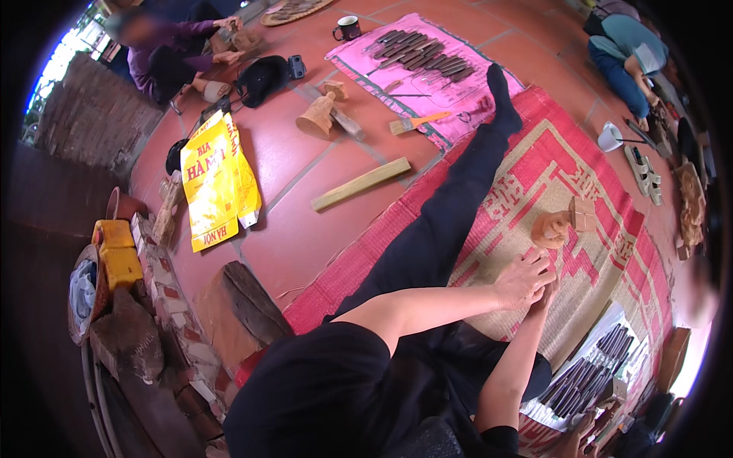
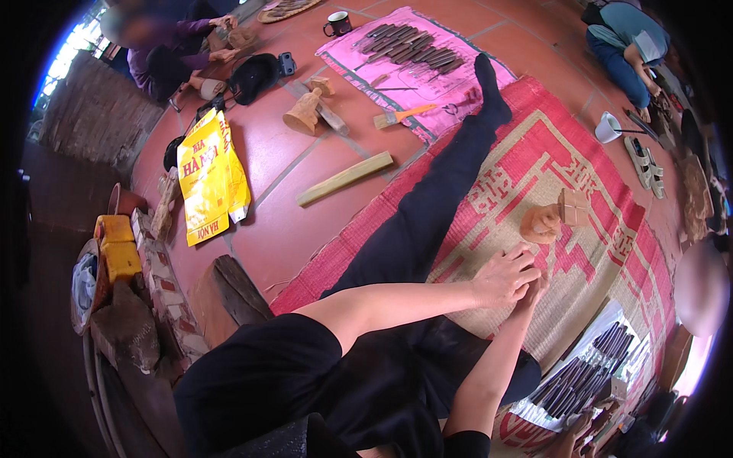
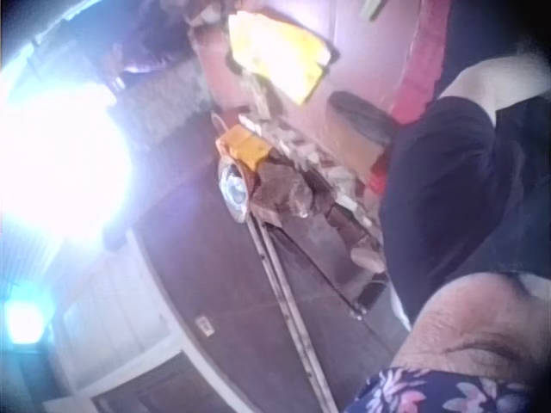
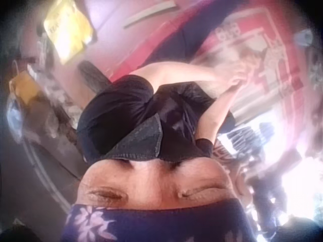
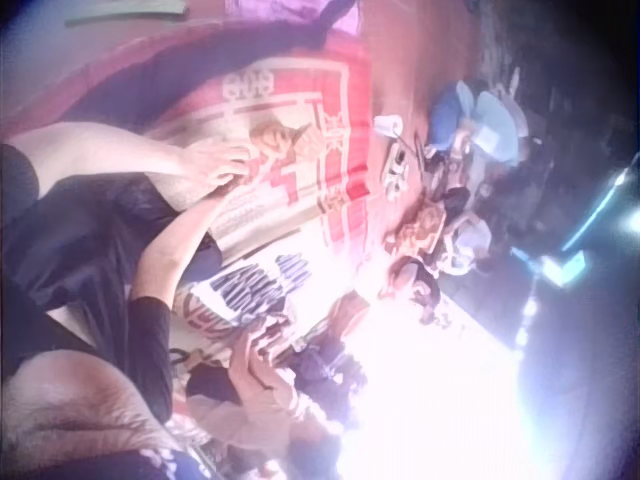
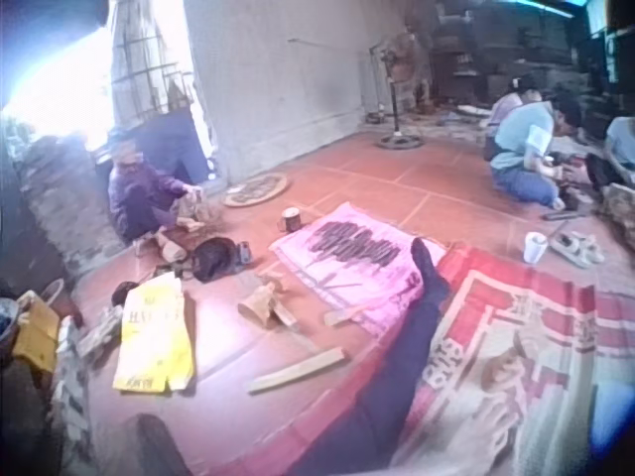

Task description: The person sits on a mat and carves a small wooden block using a knife. They hold the wood in one hand and use the knife to shape it, occasionally adjusting their grip and the wood's orientation. Other people are visible in the background, also working on similar tasks.

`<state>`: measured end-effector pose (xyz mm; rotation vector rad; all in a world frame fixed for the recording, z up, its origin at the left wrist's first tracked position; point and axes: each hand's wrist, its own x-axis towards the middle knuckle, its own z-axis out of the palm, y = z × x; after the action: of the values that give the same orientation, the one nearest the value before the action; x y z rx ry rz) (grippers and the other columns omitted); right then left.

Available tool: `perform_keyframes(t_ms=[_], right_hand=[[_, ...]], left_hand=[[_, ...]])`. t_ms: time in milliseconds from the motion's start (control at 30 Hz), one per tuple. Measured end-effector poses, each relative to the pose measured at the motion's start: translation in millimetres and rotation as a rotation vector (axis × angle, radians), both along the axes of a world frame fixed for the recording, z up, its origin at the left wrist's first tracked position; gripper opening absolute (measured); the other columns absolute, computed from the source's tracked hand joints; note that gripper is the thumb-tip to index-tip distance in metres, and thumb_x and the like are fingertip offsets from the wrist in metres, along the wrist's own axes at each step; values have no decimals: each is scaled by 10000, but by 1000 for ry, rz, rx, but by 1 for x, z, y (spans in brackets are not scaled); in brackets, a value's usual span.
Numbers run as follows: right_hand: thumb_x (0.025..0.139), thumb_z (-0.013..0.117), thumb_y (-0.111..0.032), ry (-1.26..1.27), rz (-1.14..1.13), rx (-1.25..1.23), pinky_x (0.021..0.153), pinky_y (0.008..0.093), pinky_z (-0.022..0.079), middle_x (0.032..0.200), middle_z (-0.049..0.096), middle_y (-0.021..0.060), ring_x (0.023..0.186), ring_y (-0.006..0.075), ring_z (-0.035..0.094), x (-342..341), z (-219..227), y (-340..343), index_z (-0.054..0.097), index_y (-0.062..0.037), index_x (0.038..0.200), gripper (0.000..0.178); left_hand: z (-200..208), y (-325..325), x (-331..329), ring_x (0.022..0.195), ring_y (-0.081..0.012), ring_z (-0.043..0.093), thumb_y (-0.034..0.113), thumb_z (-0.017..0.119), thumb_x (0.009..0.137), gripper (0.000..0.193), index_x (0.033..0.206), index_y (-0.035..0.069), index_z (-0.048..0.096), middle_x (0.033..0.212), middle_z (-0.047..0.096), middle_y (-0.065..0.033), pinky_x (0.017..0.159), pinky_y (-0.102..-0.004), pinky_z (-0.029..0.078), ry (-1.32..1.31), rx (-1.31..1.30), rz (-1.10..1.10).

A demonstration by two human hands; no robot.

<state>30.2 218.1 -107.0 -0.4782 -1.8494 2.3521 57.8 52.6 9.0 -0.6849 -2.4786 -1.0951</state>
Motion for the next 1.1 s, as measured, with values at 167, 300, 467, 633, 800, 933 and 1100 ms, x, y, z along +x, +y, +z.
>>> perform_keyframes(t_ms=[167, 300, 467, 633, 800, 933, 1100], right_hand=[[723, 714, -72, -28, -4, 62, 626, 302, 508, 795, 632, 44, 730, 155, 616, 1, -15, -11, 634, -47, 837, 141], [720, 717, -73, -131, -17, 0, 620, 300, 504, 782, 631, 41, 726, 154, 616, -12, -20, 9, 636, -49, 828, 137], [715, 720, -76, -221, 31, -103, 613, 298, 500, 767, 630, 37, 722, 152, 616, -13, -24, 25, 638, -51, 817, 133], [704, 745, -178, -214, 10, 552, 605, 365, 498, 728, 663, 83, 691, 227, 647, -3, -30, 5, 641, -55, 755, 168], [747, 710, -318, -615, 38, 1027, 714, 441, 560, 891, 718, 166, 888, 329, 696, -20, 7, 3, 712, -90, 871, 260], [793, 640, -237, -420, 69, 565, 753, 432, 547, 878, 716, 160, 855, 316, 694, -7, 5, -3, 695, -102, 831, 151], [833, 577, -257, -433, -60, 896, 774, 482, 529, 890, 702, 167, 894, 375, 672, -10, -14, -10, 698, -120, 856, 184]], left_hand=[[7, -1, -1, 1206, -262, 465, 203, 653, 776, 290, 1057, 148, 610, 1106, 538, -44, 719, -434, 492, -32, -14, -37], [13, 5, -3, 1189, -274, 499, 192, 657, 772, 298, 1064, 147, 619, 1084, 549, -44, 708, -431, 493, 57, -32, -83], [13, 2, 1, 1172, -285, 513, 171, 668, 756, 315, 1067, 143, 625, 1059, 555, -48, 717, -430, 484, 101, -95, -73], [17, -1, 10, 1167, -295, 519, 165, 679, 746, 322, 1064, 155, 630, 1066, 557, -44, 748, -434, 483, 95, -124, -92], [19, -2, 17, 1173, -312, 516, 163, 682, 747, 320, 1063, 162, 638, 1070, 560, -38, 807, -450, 487, 119, -152, -123], [23, 0, 15, 1146, -331, 511, 143, 669, 756, 290, 1046, 146, 652, 1049, 562, -68, 923, -459, 461, 99, -125, -100], [15, 4, 9, 1190, -318, 502, 168, 677, 756, 347, 1099, 155, 629, 1112, 553, -54, 848, -472, 475, 149, -182, -141]])
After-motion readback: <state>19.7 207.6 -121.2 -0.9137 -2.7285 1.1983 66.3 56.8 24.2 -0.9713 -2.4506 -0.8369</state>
